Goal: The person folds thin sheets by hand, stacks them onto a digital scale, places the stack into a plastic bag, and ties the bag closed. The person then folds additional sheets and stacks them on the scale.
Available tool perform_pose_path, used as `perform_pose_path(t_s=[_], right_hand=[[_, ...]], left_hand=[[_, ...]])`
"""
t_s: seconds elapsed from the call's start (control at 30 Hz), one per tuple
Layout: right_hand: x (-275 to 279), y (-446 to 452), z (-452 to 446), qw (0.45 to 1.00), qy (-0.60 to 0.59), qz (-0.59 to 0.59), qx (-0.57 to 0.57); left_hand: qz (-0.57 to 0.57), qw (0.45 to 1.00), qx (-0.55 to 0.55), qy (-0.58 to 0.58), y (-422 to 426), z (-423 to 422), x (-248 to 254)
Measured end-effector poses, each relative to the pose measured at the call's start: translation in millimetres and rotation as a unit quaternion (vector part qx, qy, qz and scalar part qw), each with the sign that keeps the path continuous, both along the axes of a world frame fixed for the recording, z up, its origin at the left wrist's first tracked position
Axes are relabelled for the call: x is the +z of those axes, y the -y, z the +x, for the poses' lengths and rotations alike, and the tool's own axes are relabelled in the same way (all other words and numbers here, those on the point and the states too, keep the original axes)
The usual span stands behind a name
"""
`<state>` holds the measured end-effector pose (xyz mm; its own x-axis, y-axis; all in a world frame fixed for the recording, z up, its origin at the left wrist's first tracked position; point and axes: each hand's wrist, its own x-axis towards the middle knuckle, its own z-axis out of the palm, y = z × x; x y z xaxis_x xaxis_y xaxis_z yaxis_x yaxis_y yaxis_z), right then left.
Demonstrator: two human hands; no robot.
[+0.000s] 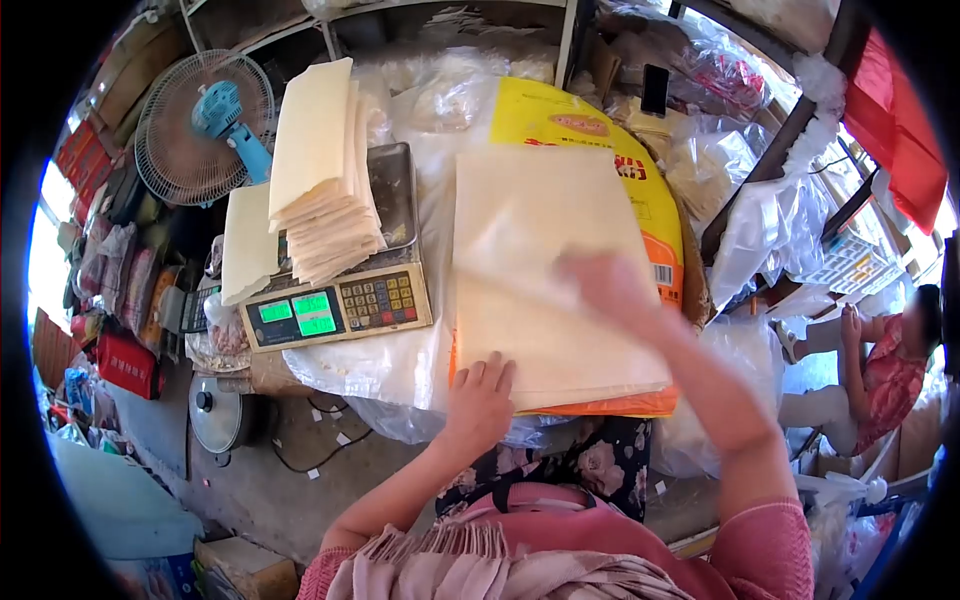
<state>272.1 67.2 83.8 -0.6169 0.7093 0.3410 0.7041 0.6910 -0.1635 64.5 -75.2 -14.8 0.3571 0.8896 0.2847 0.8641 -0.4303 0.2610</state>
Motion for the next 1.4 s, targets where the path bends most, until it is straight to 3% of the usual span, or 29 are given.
perform_pose_path(t_s=[0.03,0.07,0.13,0.17,0.2,0.23,0.3,0.37,0.43,0.5,0.57,0.63,0.67,0.7,0.73,0.8,0.83,0.87,0.93,0.97,1.0,1.07,1.17,1.27,1.37,1.4], right_hand=[[19,-28,12,0.976,-0.177,0.107,-0.074],[78,-33,22,0.966,-0.091,0.124,-0.209],[132,-42,49,0.911,-0.061,0.360,-0.191],[152,-23,41,0.922,-0.176,0.260,-0.226],[160,2,37,0.929,-0.127,0.251,-0.241],[147,17,37,0.934,-0.122,0.300,-0.151],[114,49,33,0.967,0.010,0.237,-0.089],[65,66,28,0.980,0.006,0.192,0.043],[25,84,22,0.988,0.049,0.117,0.084],[9,106,23,0.995,0.050,0.013,0.086],[11,118,30,0.991,0.016,-0.089,0.101],[21,115,48,0.976,-0.061,-0.143,0.154],[55,111,55,0.879,-0.145,-0.451,0.051],[41,98,85,0.848,-0.251,-0.453,0.110],[40,91,101,0.829,-0.331,-0.447,0.064],[34,75,139,0.914,-0.214,-0.345,0.012],[20,73,154,0.887,-0.254,-0.385,0.021],[0,68,163,0.858,-0.293,-0.422,0.031],[-45,63,158,0.807,-0.449,-0.383,-0.016],[-57,48,163,0.865,-0.306,-0.375,-0.132],[-54,43,143,0.852,-0.349,-0.340,-0.192],[-66,23,119,0.810,-0.469,-0.304,-0.177],[-97,-10,111,0.860,-0.337,-0.253,-0.286],[-97,-12,101,0.888,-0.256,-0.187,-0.334],[-50,12,79,0.889,-0.171,-0.190,-0.380],[-50,14,74,0.919,-0.153,-0.124,-0.342]], left_hand=[[-0.002,1.000,0.000,-0.004,-1,0,0],[-0.005,1.000,-0.001,-0.009,-1,-1,0],[-0.009,1.000,-0.003,-0.012,-1,-2,6],[-0.012,1.000,-0.004,-0.011,-1,-1,7],[-0.008,1.000,-0.006,-0.012,-1,-1,6],[-0.004,1.000,-0.007,-0.013,-1,-1,5],[0.006,1.000,-0.012,-0.001,-2,-1,3],[0.014,0.999,-0.023,0.020,-3,-4,1],[-0.131,0.966,0.072,0.213,-8,-5,17],[-0.087,0.944,0.092,0.303,-20,-9,24],[0.142,0.945,0.040,0.293,-33,-18,17],[0.035,0.970,-0.082,0.225,-42,-48,0],[-0.016,0.972,-0.143,0.188,-44,-57,-5],[-0.021,0.957,-0.094,0.273,-42,-52,1],[-0.065,0.954,-0.040,0.290,-43,-55,0],[-0.153,0.933,0.066,0.319,-44,-63,-4],[-0.144,0.888,0.089,0.428,-50,-58,-7],[-0.138,0.890,0.108,0.422,-52,-56,-5],[-0.121,0.892,0.147,0.409,-60,-51,16],[-0.088,0.916,0.150,0.362,-68,-49,15],[-0.102,0.912,0.182,0.353,-79,-48,14],[-0.129,0.903,0.244,0.329,-98,-43,13],[0.121,0.950,0.227,0.179,-101,-18,29],[-0.024,0.998,0.033,0.051,-104,-15,15],[0.003,0.999,0.035,-0.036,-85,-3,5],[0.003,0.998,0.034,-0.043,-85,-3,4]])
